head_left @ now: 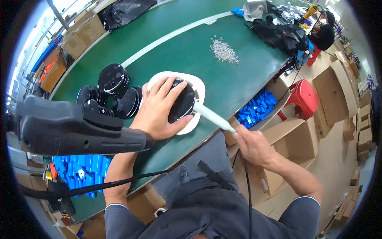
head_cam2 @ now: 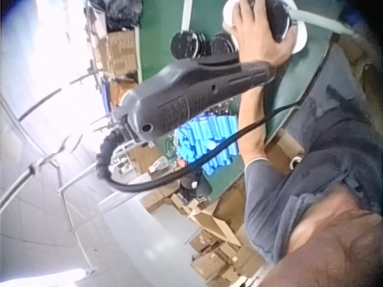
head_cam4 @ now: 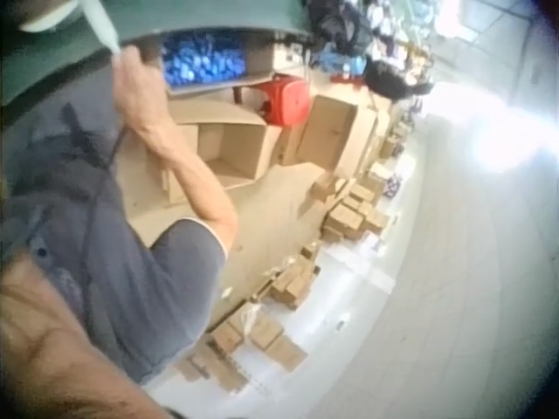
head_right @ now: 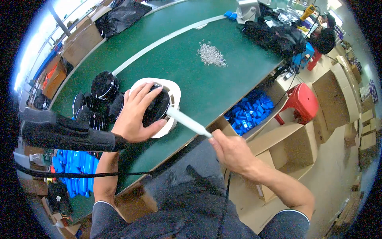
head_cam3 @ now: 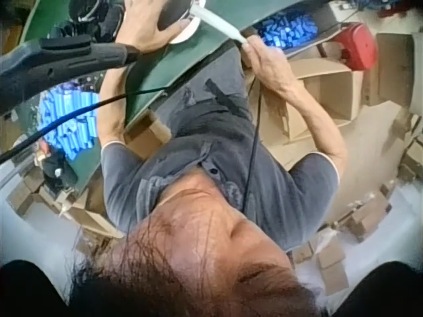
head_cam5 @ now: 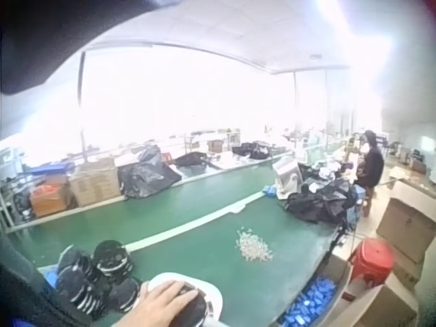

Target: The person assembles plastic housing components for an electronic device by hand, using a prying tool and an electric screwdriver to secure the plastic shell, circuit board, screws, and display panel together.

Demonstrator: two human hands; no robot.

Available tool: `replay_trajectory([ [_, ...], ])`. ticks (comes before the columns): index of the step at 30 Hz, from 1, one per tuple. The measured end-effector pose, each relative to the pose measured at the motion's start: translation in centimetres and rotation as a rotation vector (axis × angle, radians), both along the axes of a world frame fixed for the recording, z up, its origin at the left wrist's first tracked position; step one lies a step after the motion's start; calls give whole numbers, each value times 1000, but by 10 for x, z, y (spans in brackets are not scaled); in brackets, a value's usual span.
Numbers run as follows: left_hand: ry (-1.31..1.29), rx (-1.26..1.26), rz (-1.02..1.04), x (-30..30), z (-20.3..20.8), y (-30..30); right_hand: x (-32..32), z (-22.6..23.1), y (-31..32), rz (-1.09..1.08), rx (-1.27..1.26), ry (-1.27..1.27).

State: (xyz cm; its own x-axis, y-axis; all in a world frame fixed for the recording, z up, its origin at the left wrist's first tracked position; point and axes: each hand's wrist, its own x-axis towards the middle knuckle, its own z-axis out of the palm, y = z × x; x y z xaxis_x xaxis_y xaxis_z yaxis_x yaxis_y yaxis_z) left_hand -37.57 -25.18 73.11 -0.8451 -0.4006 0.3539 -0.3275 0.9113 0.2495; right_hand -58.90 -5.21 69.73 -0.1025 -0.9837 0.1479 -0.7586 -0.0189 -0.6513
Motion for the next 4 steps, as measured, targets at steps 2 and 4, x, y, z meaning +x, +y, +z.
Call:
replay_trajectory([
  [2, -27, 26, 22, 2, -2, -1, 3, -4, 1, -4, -12, 26],
  [4, -29, 44, 37, 2, -1, -1, 2, 8, 2, 5, 14, 47],
])
